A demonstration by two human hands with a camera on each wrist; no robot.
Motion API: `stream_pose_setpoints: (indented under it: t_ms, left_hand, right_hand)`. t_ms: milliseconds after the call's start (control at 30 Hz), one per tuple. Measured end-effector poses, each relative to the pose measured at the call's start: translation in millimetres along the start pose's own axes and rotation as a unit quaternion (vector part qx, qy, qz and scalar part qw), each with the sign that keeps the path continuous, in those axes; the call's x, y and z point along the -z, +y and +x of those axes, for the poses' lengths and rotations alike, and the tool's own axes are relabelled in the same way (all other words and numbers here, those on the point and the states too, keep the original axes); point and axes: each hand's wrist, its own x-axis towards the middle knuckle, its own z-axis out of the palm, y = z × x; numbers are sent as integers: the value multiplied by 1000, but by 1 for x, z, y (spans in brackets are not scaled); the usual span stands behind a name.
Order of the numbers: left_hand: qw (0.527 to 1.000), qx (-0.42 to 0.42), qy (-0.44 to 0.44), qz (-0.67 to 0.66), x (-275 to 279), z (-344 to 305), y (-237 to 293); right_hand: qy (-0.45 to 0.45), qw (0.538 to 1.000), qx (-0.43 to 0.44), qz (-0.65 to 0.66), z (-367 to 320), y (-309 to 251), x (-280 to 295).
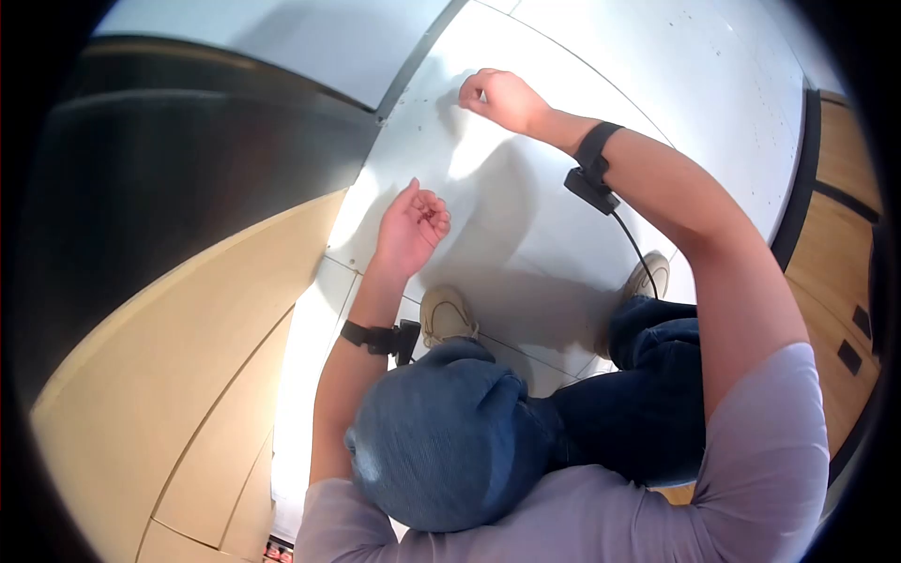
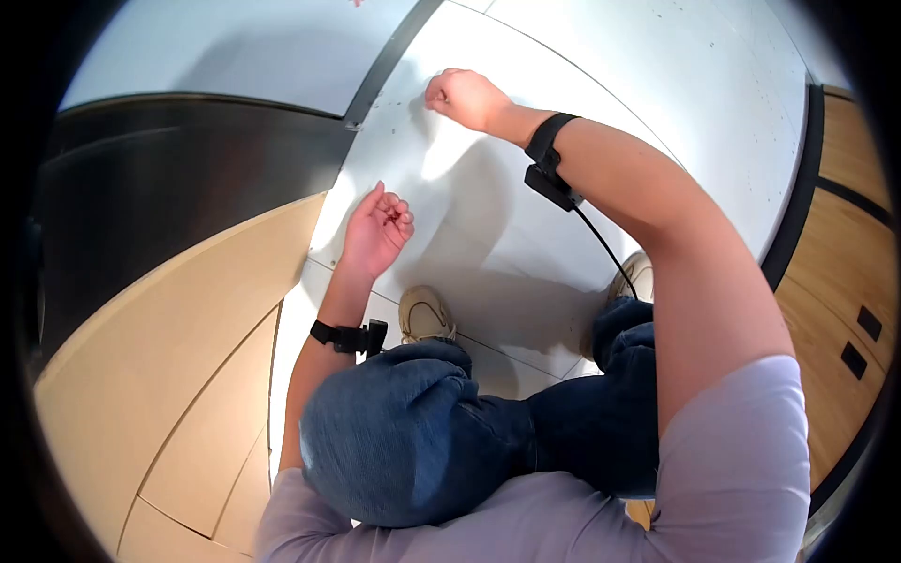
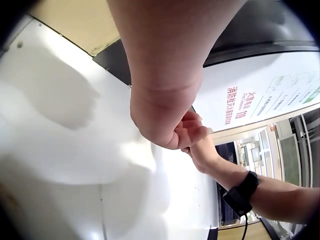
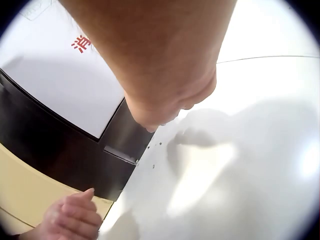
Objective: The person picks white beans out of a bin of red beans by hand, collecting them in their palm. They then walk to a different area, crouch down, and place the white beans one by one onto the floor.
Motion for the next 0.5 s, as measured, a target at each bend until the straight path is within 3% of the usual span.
stream_pose_setpoints:
  t_ms: [267, 500]
  left_hand:
    - [1000, 15, 12, -12, 35, -18, 2]
    - [999, -19, -35, -14, 58, -23, -5]
  right_hand:
    - [-1, 997, -77, 14, 56, 26, -73]
    - [42, 998, -36, -15, 66, 30, -89]
